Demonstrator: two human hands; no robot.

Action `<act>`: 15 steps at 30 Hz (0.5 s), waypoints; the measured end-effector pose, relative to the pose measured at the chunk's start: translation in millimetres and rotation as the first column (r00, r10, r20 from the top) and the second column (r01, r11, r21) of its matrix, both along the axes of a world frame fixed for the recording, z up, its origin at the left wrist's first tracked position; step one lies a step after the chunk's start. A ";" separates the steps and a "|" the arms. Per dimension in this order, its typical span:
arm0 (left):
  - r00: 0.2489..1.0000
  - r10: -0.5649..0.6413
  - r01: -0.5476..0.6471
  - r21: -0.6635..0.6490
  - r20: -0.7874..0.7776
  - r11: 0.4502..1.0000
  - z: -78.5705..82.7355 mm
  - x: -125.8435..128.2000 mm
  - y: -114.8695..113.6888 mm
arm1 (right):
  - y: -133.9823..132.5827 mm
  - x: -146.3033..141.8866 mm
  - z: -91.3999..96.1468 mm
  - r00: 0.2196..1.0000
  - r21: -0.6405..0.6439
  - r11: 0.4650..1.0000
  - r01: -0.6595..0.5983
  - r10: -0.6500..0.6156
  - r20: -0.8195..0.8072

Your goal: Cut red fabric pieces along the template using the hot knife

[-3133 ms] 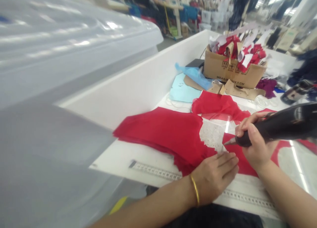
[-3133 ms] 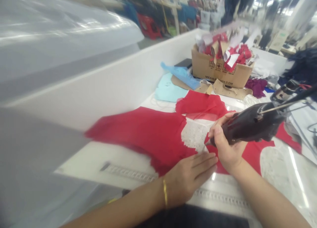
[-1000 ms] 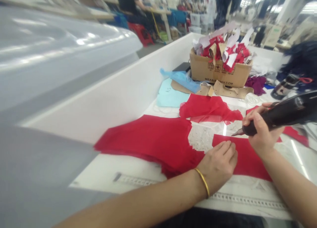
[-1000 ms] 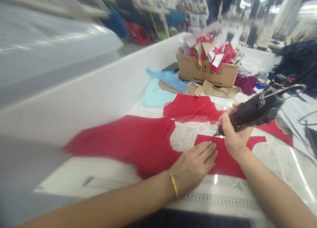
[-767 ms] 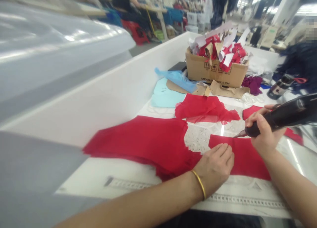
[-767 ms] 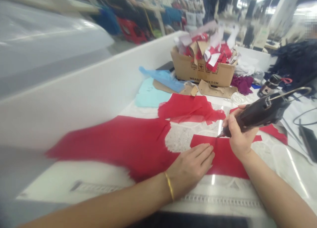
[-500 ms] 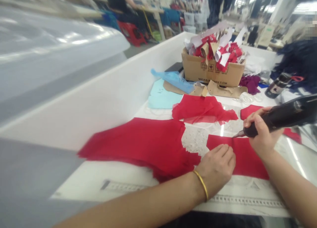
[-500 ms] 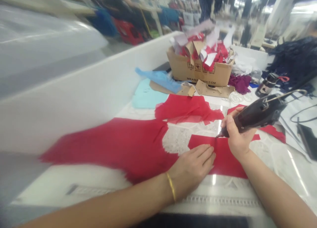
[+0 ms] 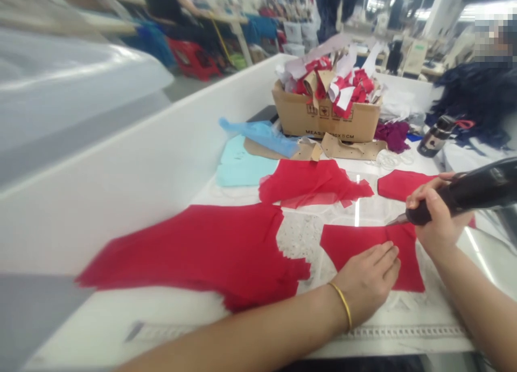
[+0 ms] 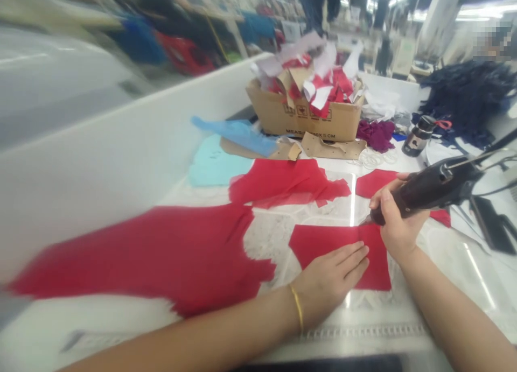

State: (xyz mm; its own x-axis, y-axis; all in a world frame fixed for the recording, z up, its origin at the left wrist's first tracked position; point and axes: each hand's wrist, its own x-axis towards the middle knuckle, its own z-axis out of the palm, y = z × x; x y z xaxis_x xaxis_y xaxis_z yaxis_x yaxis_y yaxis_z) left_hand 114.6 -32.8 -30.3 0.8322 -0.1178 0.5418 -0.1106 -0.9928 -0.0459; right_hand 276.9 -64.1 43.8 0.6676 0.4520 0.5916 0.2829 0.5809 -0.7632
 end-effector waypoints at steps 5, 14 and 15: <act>1.000 -0.020 0.019 -0.023 -0.014 1.000 0.7 -2.2 0.3 | -1.3 -1.7 -5.0 1.000 -0.012 0.999 -0.031 0.031 0.007; 0.999 -0.028 0.029 -0.034 0.016 0.999 8.1 -2.7 2.9 | -4.1 3.2 -4.4 1.000 -0.030 1.000 -0.004 0.005 0.020; 0.999 -0.031 0.032 -0.034 0.012 0.999 8.9 -2.5 2.8 | -5.7 5.7 -2.9 1.000 -0.030 1.000 0.004 -0.004 0.024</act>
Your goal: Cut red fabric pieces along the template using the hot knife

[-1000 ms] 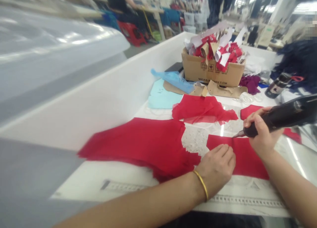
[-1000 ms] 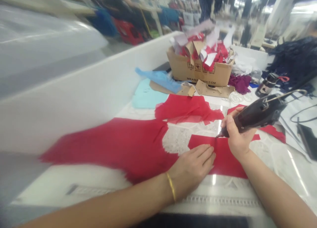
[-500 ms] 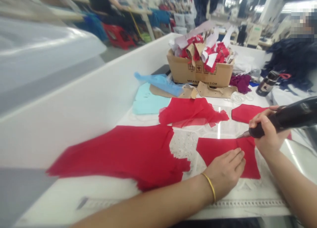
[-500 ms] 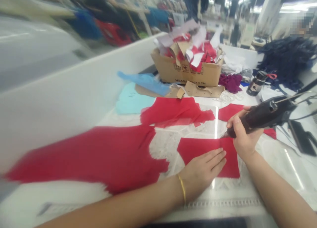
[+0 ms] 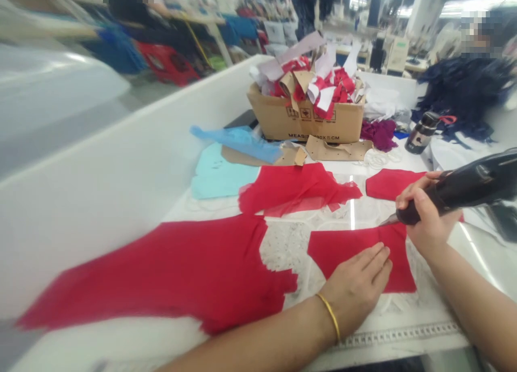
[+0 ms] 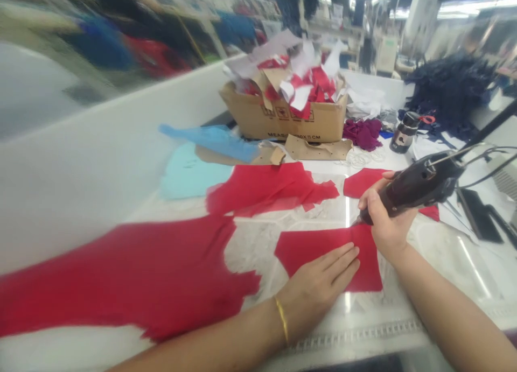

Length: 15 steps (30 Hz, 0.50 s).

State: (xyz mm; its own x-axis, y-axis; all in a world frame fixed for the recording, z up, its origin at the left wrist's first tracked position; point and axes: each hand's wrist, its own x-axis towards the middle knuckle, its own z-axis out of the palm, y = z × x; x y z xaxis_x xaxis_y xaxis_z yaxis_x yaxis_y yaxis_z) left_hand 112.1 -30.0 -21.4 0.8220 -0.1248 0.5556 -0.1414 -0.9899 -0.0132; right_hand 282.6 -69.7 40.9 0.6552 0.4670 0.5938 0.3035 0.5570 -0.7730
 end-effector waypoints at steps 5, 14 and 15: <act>0.999 -0.033 0.034 -0.023 0.013 0.999 4.4 3.0 -2.1 | -6.8 15.4 4.4 0.997 0.003 0.997 0.073 -0.073 0.001; 0.998 -0.056 0.056 -0.017 0.037 0.998 3.1 5.6 -5.6 | -9.5 23.6 0.0 0.997 0.033 0.996 0.078 -0.077 -0.016; 0.998 -0.055 0.056 -0.013 0.035 0.998 2.6 5.2 -5.6 | -9.5 23.4 -1.0 0.998 0.038 0.997 0.069 -0.069 -0.005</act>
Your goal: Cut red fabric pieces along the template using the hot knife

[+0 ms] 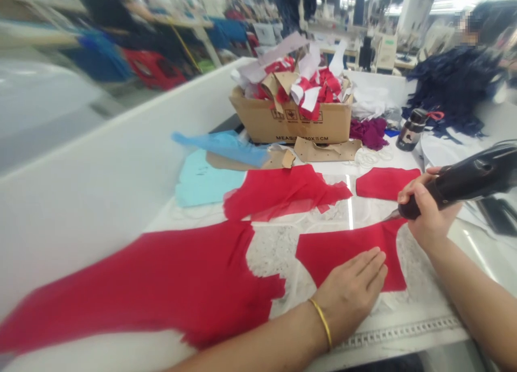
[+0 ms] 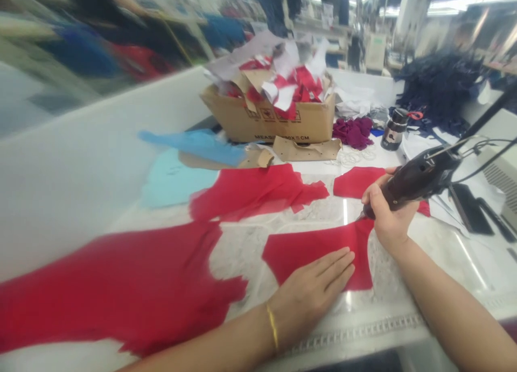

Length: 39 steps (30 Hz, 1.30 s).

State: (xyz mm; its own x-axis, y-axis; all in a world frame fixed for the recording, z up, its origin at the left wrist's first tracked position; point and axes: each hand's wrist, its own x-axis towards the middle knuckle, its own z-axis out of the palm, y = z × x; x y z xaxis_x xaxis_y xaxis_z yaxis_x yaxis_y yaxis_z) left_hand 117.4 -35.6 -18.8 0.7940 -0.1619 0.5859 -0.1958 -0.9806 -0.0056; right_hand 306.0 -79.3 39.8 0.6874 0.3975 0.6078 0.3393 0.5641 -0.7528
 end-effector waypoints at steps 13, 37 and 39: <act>0.999 -0.026 0.026 0.001 -0.039 1.000 -6.7 -1.5 1.7 | -1.4 5.4 -1.7 0.998 0.017 0.999 0.042 -0.042 0.041; 0.998 -0.049 0.047 -0.052 -0.034 0.998 -2.9 -1.8 2.1 | -2.6 35.8 1.3 0.957 -0.022 0.956 0.291 -0.291 0.005; 1.000 -0.028 0.027 -0.052 -0.011 0.998 0.7 -2.7 4.6 | -1.4 35.3 0.3 0.956 -0.023 0.956 0.294 -0.294 0.006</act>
